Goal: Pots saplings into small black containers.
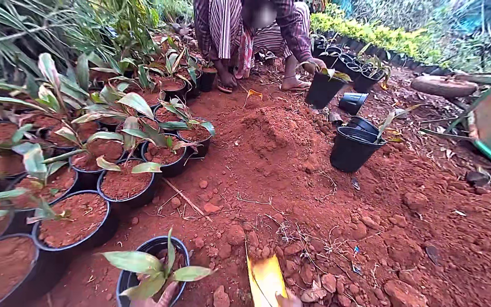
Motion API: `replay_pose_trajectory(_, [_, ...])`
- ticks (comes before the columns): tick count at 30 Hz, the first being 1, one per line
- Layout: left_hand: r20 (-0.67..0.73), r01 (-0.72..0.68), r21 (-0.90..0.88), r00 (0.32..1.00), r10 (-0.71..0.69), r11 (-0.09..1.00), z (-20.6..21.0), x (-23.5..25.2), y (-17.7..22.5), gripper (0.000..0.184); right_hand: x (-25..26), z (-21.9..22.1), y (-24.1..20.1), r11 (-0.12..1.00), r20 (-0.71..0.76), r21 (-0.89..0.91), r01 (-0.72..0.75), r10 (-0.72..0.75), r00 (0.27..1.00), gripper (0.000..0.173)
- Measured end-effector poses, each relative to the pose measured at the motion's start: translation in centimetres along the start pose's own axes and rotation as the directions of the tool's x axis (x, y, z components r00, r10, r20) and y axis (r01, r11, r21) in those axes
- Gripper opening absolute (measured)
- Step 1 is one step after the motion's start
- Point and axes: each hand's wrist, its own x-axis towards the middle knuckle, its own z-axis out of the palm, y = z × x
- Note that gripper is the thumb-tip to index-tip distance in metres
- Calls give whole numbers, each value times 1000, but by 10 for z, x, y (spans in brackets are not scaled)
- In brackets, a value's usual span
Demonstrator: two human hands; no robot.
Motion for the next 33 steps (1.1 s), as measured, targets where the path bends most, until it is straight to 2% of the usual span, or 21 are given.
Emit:
replay_pose_trajectory(2, [85, 84, -3, 993, -83, 996, 4, 2, -8, 56, 26, 27, -15, 997, -82, 68, 29, -24, 996, 29])
replay_pose_trajectory(4, [149, 119, -21, 982, -114, 993, 6, 4, -13, 46, 46, 55, -30, 987, -146, 156, 38, -15, 989, 26])
replay_pose_trajectory(6, [177, 159, 4, 972, -157, 987, 4, 5, -7, 39, 50, 73, -36, 965, -179, 260, 34, 13, 984, 25])
replay_pose_trajectory(11, [139, 161, -64, 979, -151, 985, 3, 6, -10, 35, 19, 53, -22, 937, -240, 298, 181, -110, 964, 32])
replay_pose_trajectory(15, [127, 172, 0, 977, -170, 985, 5, 7, -6, 36, 75, 56, -82, 963, -374, 230, 137, -43, 926, 26])
replay_pose_trajectory(18, [136, 291, 59, 945, -296, 955, -6, 7, 14, 42, 85, 55, -106, 895, -423, 347, 282, -119, 898, 30])
replay_pose_trajectory(20, [160, 341, 83, 923, -350, 936, -8, 10, 9, 48, 73, 51, -101, 852, -412, 407, 329, -150, 899, 36])
replay_pose_trajectory(23, [69, 289, -35, 956, -286, 957, 1, 9, -11, 45, 63, 43, -74, 826, -416, 361, 432, -272, 868, 39])
replay_pose_trajectory(26, [24, 351, -175, 935, -353, 920, -5, 14, 12, 37, 51, 23, -58, 834, -329, 266, 484, -394, 858, 31])
replay_pose_trajectory(28, [-81, 310, -187, 941, -329, 932, -8, 19, 19, 32, 35, 0, -54, 837, -159, 200, 509, -485, 860, 30])
replay_pose_trajectory(29, [-89, 289, -184, 947, -309, 939, -10, 22, 18, 33, 30, -11, -56, 821, -60, 176, 542, -541, 839, 28])
replay_pose_trajectory(31, [-35, 276, -166, 958, -286, 947, -16, 26, 18, 36, 18, -29, -72, 770, 163, 123, 626, -637, 753, 23])
replay_pose_trajectory(33, [19, 297, -135, 955, -297, 945, -22, 24, 22, 38, -2, -39, -103, 712, 406, 27, 702, -650, 643, 23])
